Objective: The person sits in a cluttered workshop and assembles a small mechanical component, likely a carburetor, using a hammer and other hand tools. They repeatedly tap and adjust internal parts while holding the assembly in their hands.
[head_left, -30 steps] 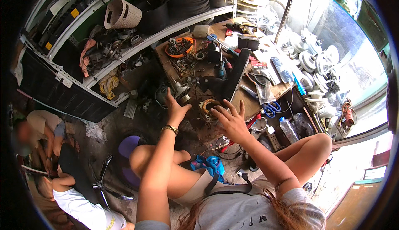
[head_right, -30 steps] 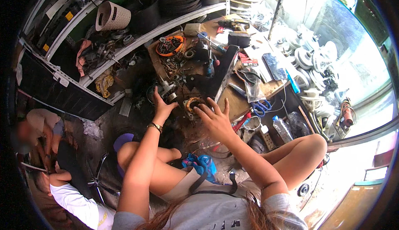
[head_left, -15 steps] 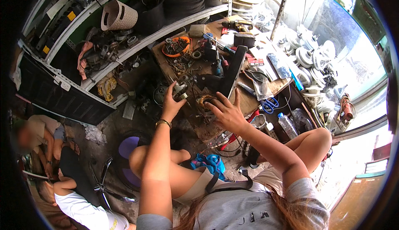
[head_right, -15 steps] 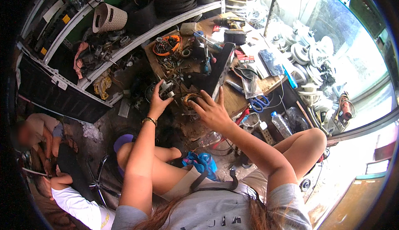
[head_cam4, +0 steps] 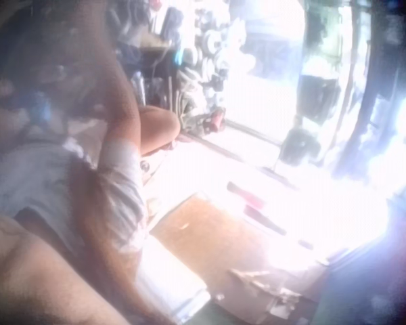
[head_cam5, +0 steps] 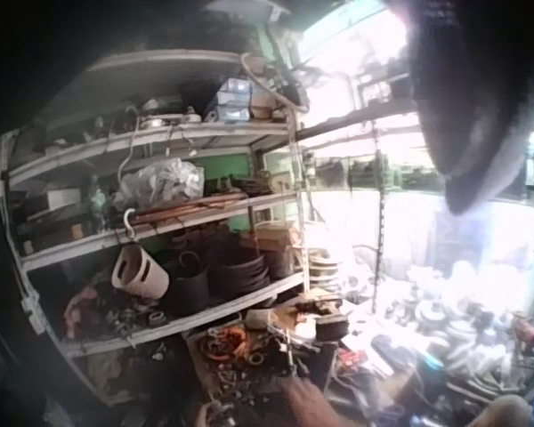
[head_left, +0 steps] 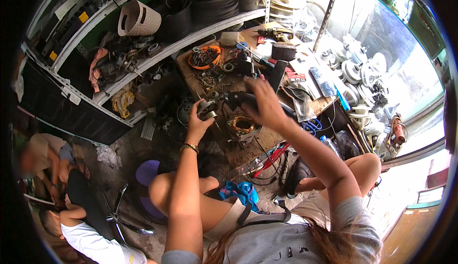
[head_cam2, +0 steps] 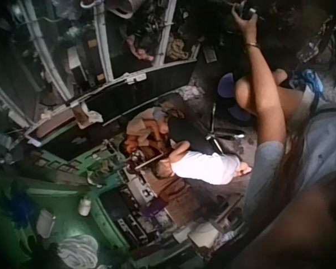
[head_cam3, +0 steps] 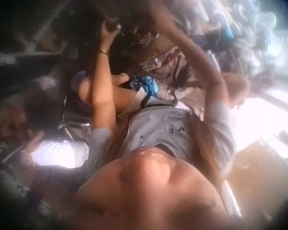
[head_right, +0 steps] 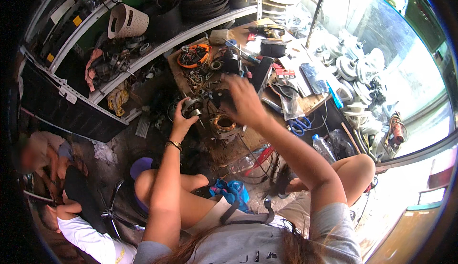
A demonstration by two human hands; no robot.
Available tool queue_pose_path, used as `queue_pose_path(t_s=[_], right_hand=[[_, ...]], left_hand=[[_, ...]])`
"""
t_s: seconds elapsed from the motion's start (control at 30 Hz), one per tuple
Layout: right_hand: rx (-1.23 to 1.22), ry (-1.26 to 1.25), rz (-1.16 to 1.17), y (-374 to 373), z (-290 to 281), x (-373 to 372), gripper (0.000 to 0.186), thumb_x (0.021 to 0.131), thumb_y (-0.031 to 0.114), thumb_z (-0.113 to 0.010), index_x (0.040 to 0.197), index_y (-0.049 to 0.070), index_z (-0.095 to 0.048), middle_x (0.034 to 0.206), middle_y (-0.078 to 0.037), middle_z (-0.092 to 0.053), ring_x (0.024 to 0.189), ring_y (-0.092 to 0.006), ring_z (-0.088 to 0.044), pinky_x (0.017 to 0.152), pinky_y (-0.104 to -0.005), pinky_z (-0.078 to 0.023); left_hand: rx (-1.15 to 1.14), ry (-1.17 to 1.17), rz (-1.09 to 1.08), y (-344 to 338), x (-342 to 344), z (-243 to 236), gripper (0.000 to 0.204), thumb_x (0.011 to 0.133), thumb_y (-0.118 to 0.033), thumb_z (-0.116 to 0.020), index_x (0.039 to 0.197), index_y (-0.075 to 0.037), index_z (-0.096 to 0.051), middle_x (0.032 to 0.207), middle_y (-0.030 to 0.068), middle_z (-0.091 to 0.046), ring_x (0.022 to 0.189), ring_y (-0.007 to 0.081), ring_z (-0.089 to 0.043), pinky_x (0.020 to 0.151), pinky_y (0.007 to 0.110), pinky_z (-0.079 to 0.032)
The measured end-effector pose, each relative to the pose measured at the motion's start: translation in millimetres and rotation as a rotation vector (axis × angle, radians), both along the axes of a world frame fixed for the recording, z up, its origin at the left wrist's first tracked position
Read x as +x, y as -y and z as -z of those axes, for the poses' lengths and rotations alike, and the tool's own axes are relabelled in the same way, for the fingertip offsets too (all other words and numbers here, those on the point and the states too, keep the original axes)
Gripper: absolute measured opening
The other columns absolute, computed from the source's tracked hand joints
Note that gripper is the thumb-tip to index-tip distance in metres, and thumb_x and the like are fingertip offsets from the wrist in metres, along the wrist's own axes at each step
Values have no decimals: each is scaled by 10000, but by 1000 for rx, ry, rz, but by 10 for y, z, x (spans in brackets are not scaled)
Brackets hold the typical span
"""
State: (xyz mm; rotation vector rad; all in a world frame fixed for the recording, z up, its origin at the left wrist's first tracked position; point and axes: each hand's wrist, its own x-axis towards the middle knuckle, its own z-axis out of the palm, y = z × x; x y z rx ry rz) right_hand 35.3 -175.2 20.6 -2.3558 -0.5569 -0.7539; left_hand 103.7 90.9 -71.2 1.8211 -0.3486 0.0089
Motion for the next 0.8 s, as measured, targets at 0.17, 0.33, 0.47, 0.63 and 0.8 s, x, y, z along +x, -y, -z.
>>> queue_pose_path(t_s=[0.17, 0.33, 0.47, 0.63, 0.8], right_hand=[[129, -400, 328, 266, 165, 1406, 773, 717, 204, -826, 1329, -4, -403, 1210, -266, -590, 1162, -429, -564, 956, -477, -477], [-93, -593, 576, 693, 612, 2072, 700, 664, 219, -838, 1239, 18, -495, 1146, -266, -657, 1095, -421, -631, 925, -479, -510], [-36, -654, 578, 356, 669, 2181, 663, 664, 217, -825, 1260, 87, -565, 1171, -210, -671, 1106, -386, -639, 920, -477, -521], [-117, -381, 557, 275, 561, 2002, 606, 681, 258, -834, 1221, 106, -604, 1098, -189, -688, 1034, -376, -659, 884, -483, -533], [16, -277, 283, 265, -11, 1648, 491, 688, 151, -807, 1108, 46, -575, 1073, -200, -651, 996, -416, -641, 823, -463, -514]], left_hand=[[-91, -95, 22, -26, 5, -95, 702, 711, 12, -760, 1352, -129, -510, 1248, 73, -597, 1122, 198, -589, 966, 345, -478], [-92, -100, 75, 105, 36, -154, 703, 726, 5, -766, 1366, -127, -508, 1259, 75, -598, 1112, 204, -600, 963, 357, -486], [-130, -179, 5, -28, 3, -145, 699, 733, -15, -771, 1370, -128, -506, 1259, 77, -599, 1112, 204, -599, 962, 362, -487], [-153, -181, -1, 4, 5, -115, 687, 735, -26, -761, 1366, -125, -508, 1253, 87, -606, 1113, 203, -600, 952, 363, -486], [-125, -171, -44, 85, -56, -223, 665, 725, -28, -747, 1345, -91, -514, 1209, 89, -622, 1101, 197, -602, 936, 351, -485]])
